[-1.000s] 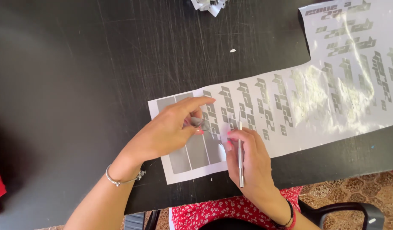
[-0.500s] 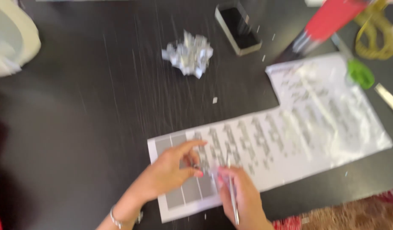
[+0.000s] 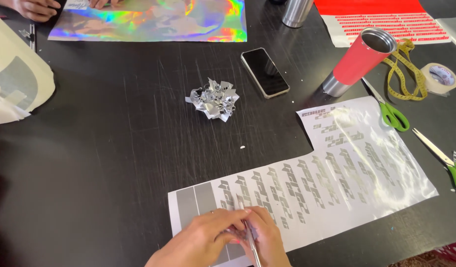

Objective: Weeding excess vinyl from a sheet of cut decals using a weeding tool

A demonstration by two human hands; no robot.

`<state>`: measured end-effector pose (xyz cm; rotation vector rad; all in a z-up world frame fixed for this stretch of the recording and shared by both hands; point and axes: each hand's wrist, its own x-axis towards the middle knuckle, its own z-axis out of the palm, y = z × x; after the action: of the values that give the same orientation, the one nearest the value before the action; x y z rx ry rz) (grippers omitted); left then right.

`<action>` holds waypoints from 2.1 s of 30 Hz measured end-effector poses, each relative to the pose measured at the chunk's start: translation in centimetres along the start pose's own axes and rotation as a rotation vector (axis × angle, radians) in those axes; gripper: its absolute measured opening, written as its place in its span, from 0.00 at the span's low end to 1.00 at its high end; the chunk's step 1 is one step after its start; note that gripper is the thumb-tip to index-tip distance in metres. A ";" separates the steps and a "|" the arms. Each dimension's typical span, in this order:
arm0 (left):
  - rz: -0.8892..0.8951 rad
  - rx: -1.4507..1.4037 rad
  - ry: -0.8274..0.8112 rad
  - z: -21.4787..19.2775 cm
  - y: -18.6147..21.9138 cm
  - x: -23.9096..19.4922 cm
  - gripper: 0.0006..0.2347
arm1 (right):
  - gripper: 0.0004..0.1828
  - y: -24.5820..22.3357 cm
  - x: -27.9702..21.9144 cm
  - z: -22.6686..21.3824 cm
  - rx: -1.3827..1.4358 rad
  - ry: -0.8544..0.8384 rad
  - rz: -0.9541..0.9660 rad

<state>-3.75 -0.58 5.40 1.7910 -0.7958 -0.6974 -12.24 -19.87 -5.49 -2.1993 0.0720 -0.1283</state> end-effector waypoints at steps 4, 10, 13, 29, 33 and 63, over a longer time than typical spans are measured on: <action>0.327 0.141 0.089 0.7 -1.4 0.1 0.21 | 0.11 -1.9 0.7 -0.7 0.037 0.090 -0.156; 0.375 0.299 0.295 -0.3 -0.7 0.0 0.19 | 0.05 -2.6 0.8 -0.9 0.085 0.080 -0.197; -0.368 0.127 -0.034 -0.5 -1.2 0.3 0.44 | 0.12 -3.2 0.8 -1.0 0.098 0.124 -0.208; 0.370 0.255 0.359 1.7 -8.4 0.1 0.05 | 0.22 -6.4 -2.5 -1.4 -0.052 0.316 -0.275; 0.308 0.200 0.408 1.9 -8.1 0.4 0.05 | 0.15 0.1 -4.3 -3.4 -0.068 0.143 -0.594; 0.288 0.333 0.298 2.6 -5.5 -1.0 0.06 | 0.03 -5.8 -5.1 -3.4 0.129 0.066 -0.410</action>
<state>-5.26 0.20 -0.54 1.9613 -0.9788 -0.1065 -17.67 -18.70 0.84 -2.0540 -0.3439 -0.4222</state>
